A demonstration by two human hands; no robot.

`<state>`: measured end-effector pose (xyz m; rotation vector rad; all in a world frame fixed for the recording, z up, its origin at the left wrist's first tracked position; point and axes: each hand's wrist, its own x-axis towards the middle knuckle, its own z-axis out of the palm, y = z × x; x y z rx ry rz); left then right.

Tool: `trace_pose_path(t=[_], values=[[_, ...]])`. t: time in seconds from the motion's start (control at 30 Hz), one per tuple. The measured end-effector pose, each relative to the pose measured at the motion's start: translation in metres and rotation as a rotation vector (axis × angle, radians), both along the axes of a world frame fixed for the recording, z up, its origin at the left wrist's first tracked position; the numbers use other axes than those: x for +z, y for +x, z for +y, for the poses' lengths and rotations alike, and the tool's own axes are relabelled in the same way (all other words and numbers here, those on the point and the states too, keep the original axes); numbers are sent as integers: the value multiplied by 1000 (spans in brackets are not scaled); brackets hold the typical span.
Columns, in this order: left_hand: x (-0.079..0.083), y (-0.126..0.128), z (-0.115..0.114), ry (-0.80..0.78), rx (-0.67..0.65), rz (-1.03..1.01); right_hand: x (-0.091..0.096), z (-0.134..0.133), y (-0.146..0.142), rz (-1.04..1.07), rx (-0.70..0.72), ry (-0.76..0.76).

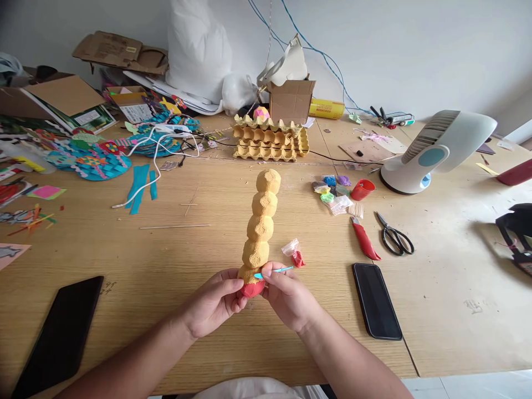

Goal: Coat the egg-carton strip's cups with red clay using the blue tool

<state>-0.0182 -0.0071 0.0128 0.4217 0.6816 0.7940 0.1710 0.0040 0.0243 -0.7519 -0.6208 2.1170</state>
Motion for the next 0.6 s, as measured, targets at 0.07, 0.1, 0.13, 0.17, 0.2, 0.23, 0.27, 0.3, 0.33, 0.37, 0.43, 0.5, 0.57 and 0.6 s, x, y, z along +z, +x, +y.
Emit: trace_pose_path(t=[0.07, 0.1, 0.13, 0.17, 0.2, 0.23, 0.27, 0.3, 0.33, 0.37, 0.43, 0.5, 0.57, 0.6], values=[[-1, 0, 0, -6, 2, 2, 0, 0, 0, -1, -2, -8], [-2, 0, 0, -8, 5, -1, 0, 0, 0, -1, -3, -13], [-2, 0, 0, -13, 9, -8, 0, 1, 0, 0, -6, -22], [-3, 0, 0, -19, 14, -19, 0, 1, 0, 3, -11, -32], [-4, 1, 0, -27, 19, -33, 0, 1, -1, 5, -15, -42], [-4, 1, 0, -35, 26, -50, 0, 1, -1, 7, -17, -50], [-4, 1, 0, -42, 33, -67, -1, 1, -1, 10, -16, -54], [-4, 1, 0, -49, 41, -82, -1, 2, 0, 13, -15, -55], [-4, 2, 0, -53, 46, -93, -1, 2, 0, 15, -13, -55], [-4, 2, 0, -56, 49, -98, -1, 2, 0, 18, -14, -57], [-3, 2, 0, -62, 47, -95, -2, 2, 1, 25, -25, -75], [-2, 3, 0, -68, 47, -80, -3, 2, 1, 29, -43, -106], [-2, 3, 0, -85, 66, -55, -4, 2, 0, 29, -57, -133], [-2, 4, 0, -94, 77, -43, -4, 2, 0, 27, -61, -142]])
